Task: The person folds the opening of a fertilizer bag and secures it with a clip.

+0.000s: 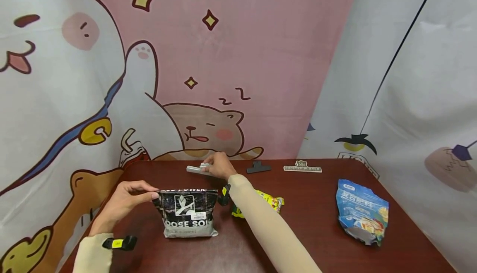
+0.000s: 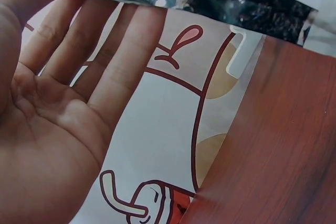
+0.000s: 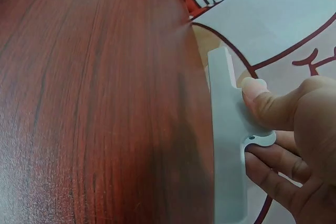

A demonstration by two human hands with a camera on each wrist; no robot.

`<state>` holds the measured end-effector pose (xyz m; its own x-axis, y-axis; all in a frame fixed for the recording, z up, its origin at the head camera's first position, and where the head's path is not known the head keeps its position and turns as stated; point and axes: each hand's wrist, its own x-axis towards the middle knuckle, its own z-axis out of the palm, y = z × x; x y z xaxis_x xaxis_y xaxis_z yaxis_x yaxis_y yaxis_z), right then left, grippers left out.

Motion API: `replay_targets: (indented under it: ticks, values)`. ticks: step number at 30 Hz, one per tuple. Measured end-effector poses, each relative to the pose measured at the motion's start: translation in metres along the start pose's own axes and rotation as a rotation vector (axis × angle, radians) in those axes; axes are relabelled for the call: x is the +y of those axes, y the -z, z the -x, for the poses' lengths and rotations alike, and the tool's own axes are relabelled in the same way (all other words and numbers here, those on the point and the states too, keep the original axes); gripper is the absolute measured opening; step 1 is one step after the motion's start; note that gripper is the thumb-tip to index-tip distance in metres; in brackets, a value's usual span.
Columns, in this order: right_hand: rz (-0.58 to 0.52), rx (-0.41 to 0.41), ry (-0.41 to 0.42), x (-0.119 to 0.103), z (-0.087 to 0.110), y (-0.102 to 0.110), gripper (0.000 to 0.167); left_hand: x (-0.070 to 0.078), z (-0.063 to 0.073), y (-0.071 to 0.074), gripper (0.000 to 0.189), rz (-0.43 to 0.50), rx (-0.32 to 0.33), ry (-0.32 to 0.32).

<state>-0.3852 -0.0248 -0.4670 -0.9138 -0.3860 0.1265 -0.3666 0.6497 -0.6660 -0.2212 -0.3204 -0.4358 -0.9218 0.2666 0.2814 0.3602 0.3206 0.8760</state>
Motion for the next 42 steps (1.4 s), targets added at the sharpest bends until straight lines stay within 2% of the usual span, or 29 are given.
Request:
replay_targets:
  ticks: [6,19,33,42]
  values:
    - [0.009,0.018,0.058,-0.007,0.004,0.004,0.016,0.000,0.001,-0.001,0.012,-0.002,0.010,0.009]
    - [-0.008,0.062,0.024,-0.015,0.019,0.021,0.006,0.000,0.000,-0.001,0.013,0.000,0.013,0.031]
    - [-0.041,0.105,0.120,-0.024,0.037,0.051,0.006,0.001,-0.002,-0.002,0.012,-0.038,0.027,0.027]
    - [-0.042,0.141,0.185,-0.031,0.049,0.063,0.005,-0.001,0.000,0.000,0.012,-0.018,0.023,0.029]
